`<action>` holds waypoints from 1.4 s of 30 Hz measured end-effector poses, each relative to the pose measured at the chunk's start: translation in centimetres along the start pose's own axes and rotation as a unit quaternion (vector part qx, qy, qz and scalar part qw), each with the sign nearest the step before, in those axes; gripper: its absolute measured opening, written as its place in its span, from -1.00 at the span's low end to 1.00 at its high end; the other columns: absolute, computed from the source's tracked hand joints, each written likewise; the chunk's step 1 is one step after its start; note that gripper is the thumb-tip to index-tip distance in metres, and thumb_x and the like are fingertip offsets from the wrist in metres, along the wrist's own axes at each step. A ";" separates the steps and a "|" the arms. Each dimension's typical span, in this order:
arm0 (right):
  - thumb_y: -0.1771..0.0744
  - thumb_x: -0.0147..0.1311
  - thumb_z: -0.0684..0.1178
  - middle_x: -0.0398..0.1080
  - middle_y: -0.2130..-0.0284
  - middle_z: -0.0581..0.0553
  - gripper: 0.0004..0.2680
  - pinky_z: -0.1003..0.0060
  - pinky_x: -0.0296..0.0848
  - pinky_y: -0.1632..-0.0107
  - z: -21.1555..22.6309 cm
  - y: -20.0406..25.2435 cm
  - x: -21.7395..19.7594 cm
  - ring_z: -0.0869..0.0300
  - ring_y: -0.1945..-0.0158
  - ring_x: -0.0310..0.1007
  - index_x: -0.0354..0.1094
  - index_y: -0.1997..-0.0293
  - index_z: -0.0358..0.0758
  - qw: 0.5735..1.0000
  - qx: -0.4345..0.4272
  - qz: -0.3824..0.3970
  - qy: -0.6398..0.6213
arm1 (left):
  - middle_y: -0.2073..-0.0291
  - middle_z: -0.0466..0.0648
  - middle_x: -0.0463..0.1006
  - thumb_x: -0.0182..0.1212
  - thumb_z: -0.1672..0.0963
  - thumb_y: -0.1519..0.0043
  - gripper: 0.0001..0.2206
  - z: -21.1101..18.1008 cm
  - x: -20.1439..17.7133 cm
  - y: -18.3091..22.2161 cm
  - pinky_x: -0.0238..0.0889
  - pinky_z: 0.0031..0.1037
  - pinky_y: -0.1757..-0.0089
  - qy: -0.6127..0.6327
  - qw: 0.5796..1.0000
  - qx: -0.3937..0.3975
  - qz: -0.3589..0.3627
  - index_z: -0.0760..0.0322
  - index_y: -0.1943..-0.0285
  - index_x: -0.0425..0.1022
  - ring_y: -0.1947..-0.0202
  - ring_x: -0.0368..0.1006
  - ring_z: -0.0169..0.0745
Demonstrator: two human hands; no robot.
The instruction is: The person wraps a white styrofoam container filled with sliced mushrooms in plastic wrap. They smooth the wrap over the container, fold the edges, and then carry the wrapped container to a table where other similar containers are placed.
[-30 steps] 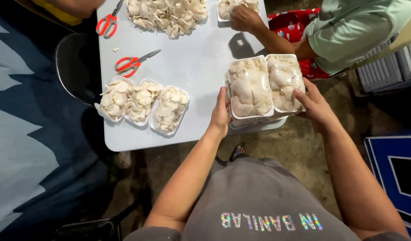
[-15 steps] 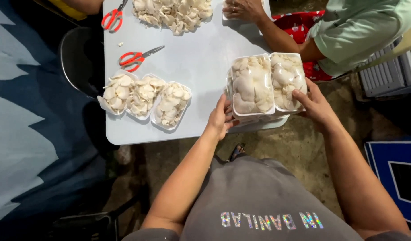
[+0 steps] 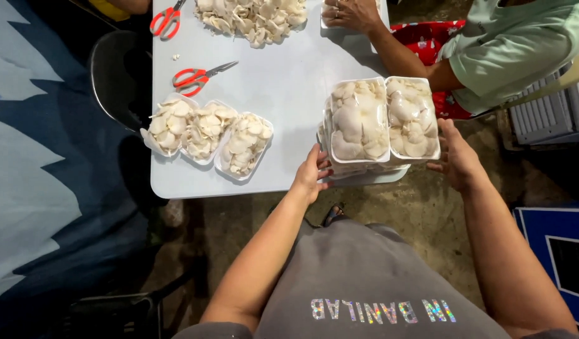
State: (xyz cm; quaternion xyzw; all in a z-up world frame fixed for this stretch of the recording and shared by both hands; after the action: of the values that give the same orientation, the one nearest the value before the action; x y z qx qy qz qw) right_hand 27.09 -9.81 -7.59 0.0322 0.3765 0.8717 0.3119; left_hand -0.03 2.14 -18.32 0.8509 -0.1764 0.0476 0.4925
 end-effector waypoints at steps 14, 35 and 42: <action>-0.38 -0.34 0.45 0.32 -0.18 -0.10 -0.46 -0.03 0.25 -0.13 -8.9 -4.2 -3.9 0.01 -0.08 0.32 0.05 -0.48 0.03 0.997 0.042 -0.071 0.002 | 0.06 -0.06 0.55 0.01 -0.13 -0.22 -0.53 5.4 -9.4 -2.9 0.33 -0.24 0.01 -0.011 0.997 -0.002 -0.077 0.12 -0.14 0.54 0.04 0.46 -0.16; -0.32 0.13 0.29 0.46 -0.05 -0.41 -0.46 -0.09 0.37 -0.20 -14.3 0.9 23.4 -0.18 -0.12 0.44 0.26 -0.38 -0.27 0.951 0.058 0.250 0.171 | 0.18 0.15 0.49 0.23 0.18 -0.29 -0.67 -2.0 -34.3 -8.7 0.57 -0.28 0.16 0.164 0.911 0.183 -0.330 0.16 -0.25 0.39 0.23 0.57 -0.07; -0.36 0.13 0.06 0.50 0.03 -0.35 -0.53 0.15 0.56 0.06 -12.1 0.8 33.1 0.06 0.18 0.52 0.10 -0.48 0.00 0.951 0.050 0.276 0.126 | 0.36 0.20 0.55 0.18 0.18 -0.30 -0.60 0.1 -35.2 -12.3 0.58 -0.52 0.41 0.043 0.945 0.198 -0.256 0.12 -0.35 0.36 0.50 0.59 -0.17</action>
State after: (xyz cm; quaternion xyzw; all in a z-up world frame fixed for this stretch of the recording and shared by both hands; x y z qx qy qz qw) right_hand -3.43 0.88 -21.55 0.0405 0.4323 0.9008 0.0069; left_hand -28.66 16.50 -37.45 0.9451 0.0817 -0.0099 0.3163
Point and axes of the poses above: each hand's wrist, its own y-axis away from the middle knuckle, its own x-axis out of the palm, z = x × y, the point moved 8 cm from there along -y, towards the middle knuckle
